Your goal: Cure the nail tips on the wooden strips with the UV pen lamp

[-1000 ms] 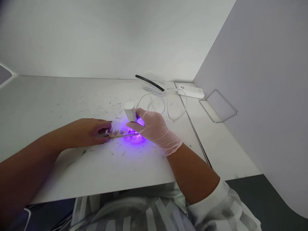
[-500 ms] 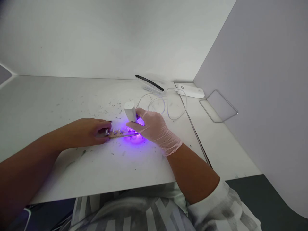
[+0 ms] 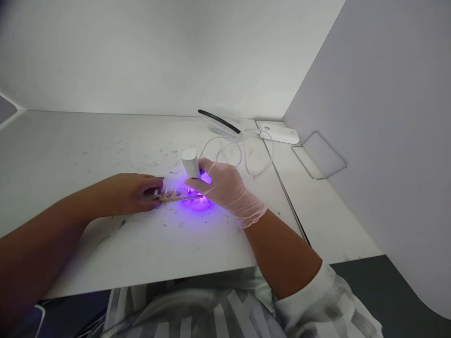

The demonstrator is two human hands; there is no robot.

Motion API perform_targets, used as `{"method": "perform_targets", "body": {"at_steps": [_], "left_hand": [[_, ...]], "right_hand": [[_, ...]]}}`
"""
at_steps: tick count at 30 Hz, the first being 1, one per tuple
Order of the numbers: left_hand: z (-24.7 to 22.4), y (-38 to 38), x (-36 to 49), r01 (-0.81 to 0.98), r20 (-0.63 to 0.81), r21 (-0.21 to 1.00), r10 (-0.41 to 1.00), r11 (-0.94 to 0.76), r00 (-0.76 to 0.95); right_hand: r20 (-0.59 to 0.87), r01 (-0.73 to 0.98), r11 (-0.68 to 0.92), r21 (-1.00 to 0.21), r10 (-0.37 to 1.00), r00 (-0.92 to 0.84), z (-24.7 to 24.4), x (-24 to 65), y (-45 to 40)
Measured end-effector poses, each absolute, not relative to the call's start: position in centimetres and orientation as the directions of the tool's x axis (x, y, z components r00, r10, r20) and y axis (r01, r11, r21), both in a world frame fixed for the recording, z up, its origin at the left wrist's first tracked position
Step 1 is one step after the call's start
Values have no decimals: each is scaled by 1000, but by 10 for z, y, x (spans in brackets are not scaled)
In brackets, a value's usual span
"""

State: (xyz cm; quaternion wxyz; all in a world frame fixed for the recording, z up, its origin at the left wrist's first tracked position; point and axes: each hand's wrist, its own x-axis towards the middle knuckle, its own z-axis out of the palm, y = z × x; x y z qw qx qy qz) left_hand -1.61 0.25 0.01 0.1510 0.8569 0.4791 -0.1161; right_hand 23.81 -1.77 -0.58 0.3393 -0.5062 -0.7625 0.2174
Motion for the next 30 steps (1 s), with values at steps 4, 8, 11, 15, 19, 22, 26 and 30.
{"method": "perform_targets", "body": {"at_steps": [4, 8, 11, 15, 19, 22, 26, 30], "left_hand": [[2, 1, -15, 855, -350, 149, 782, -497, 515], [1, 2, -16, 853, -342, 151, 784, -499, 519], [-1, 3, -17, 854, -337, 161, 786, -494, 518], [-1, 3, -17, 857, -336, 187, 788, -481, 516], [1, 2, -16, 862, -342, 199, 791, -467, 507], [2, 2, -16, 861, -335, 206, 793, -465, 508], [2, 2, -15, 863, -346, 190, 791, -469, 505], [2, 2, -15, 864, -351, 171, 790, -473, 502]], "right_hand": [[298, 617, 398, -679, 917, -264, -5, 238, -17], [293, 615, 393, -684, 920, -262, -6, 239, -17], [288, 618, 383, -686, 924, -252, -6, 239, -17], [272, 610, 378, -696, 926, -263, -5, 239, -18], [258, 611, 377, -696, 926, -277, -4, 239, -18], [260, 616, 375, -692, 927, -271, -4, 239, -18], [266, 607, 382, -696, 923, -277, -4, 239, -18], [265, 604, 390, -695, 920, -288, -4, 239, -18]]}}
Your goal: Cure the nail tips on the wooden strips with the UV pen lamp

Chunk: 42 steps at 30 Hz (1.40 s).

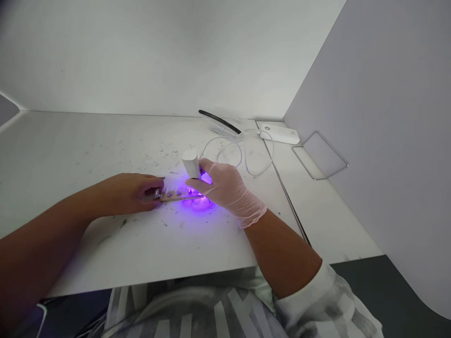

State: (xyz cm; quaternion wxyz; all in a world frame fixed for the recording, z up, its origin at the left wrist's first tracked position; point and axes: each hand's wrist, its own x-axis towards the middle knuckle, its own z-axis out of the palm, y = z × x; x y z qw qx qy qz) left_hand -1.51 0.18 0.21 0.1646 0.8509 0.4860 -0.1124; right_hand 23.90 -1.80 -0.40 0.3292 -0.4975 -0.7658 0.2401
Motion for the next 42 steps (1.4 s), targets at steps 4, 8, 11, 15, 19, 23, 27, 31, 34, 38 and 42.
{"method": "perform_targets", "body": {"at_steps": [4, 8, 11, 15, 19, 23, 27, 31, 34, 38, 42], "left_hand": [[4, 1, -13, 866, -360, 163, 789, -473, 499], [5, 1, -13, 866, -364, 160, 787, -474, 499], [4, 1, -14, 862, -359, 166, 784, -479, 506], [2, 2, -15, 856, -351, 169, 782, -489, 516], [0, 3, -16, 853, -343, 173, 782, -492, 521], [-2, 4, -18, 856, -336, 177, 787, -486, 517], [-2, 3, -18, 853, -325, 200, 789, -482, 522], [-1, 3, -18, 852, -317, 220, 791, -475, 523], [-2, 4, -18, 853, -320, 216, 791, -475, 521], [-2, 4, -18, 851, -323, 192, 787, -489, 525], [-1, 3, -18, 849, -335, 184, 781, -495, 528]], "right_hand": [[271, 610, 396, -686, 918, -291, -4, 239, -18], [266, 611, 387, -691, 922, -282, -4, 239, -18], [280, 610, 395, -687, 919, -279, -5, 239, -18], [284, 603, 401, -690, 916, -283, -5, 239, -18], [278, 612, 391, -687, 920, -276, -5, 239, -18], [273, 612, 382, -692, 924, -267, -4, 239, -18], [275, 601, 380, -703, 925, -263, -5, 239, -18], [289, 609, 394, -689, 919, -269, -6, 239, -18], [285, 614, 395, -683, 919, -273, -6, 239, -18], [281, 616, 385, -687, 923, -264, -6, 238, -18], [283, 604, 388, -696, 922, -265, -7, 239, -17]]}}
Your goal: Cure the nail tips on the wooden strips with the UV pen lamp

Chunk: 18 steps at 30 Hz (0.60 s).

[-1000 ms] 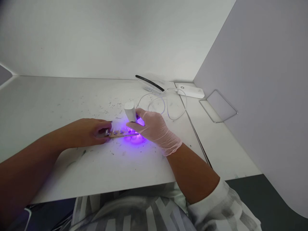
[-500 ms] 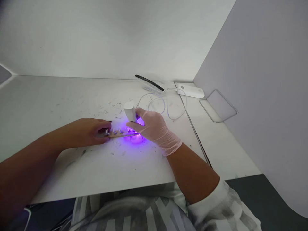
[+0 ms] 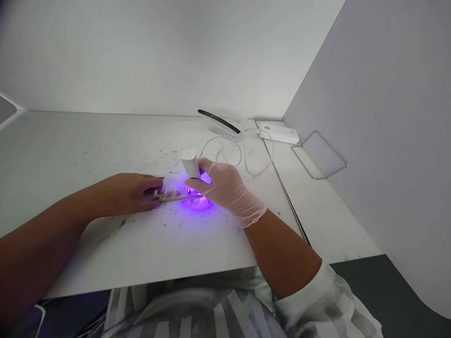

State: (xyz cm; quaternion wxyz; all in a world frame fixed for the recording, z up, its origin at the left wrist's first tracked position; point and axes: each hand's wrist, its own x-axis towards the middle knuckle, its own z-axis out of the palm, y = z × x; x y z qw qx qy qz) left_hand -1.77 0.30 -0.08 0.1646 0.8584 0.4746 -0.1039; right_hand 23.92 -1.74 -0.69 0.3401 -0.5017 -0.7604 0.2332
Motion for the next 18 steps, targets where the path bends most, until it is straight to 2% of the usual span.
{"method": "perform_targets", "body": {"at_steps": [18], "left_hand": [[1, 2, -16, 850, -352, 157, 776, -503, 524]], "right_hand": [[287, 615, 391, -685, 920, -266, -5, 238, -18]]}}
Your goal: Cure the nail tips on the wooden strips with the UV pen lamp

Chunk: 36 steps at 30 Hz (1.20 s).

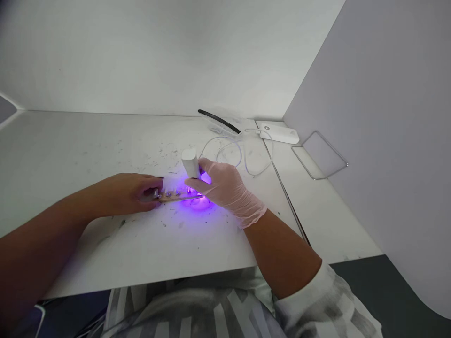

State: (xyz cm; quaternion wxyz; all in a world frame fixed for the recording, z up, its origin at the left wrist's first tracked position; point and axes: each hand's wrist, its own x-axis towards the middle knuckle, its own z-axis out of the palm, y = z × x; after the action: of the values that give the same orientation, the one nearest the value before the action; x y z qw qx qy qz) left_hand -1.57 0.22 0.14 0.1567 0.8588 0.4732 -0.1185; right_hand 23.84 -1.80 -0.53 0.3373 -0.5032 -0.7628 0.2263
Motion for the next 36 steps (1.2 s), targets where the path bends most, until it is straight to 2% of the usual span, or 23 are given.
{"method": "perform_targets", "body": {"at_steps": [36], "left_hand": [[3, 1, -14, 858, -347, 155, 786, -489, 511]], "right_hand": [[263, 613, 368, -699, 930, -258, -4, 238, -19]]}}
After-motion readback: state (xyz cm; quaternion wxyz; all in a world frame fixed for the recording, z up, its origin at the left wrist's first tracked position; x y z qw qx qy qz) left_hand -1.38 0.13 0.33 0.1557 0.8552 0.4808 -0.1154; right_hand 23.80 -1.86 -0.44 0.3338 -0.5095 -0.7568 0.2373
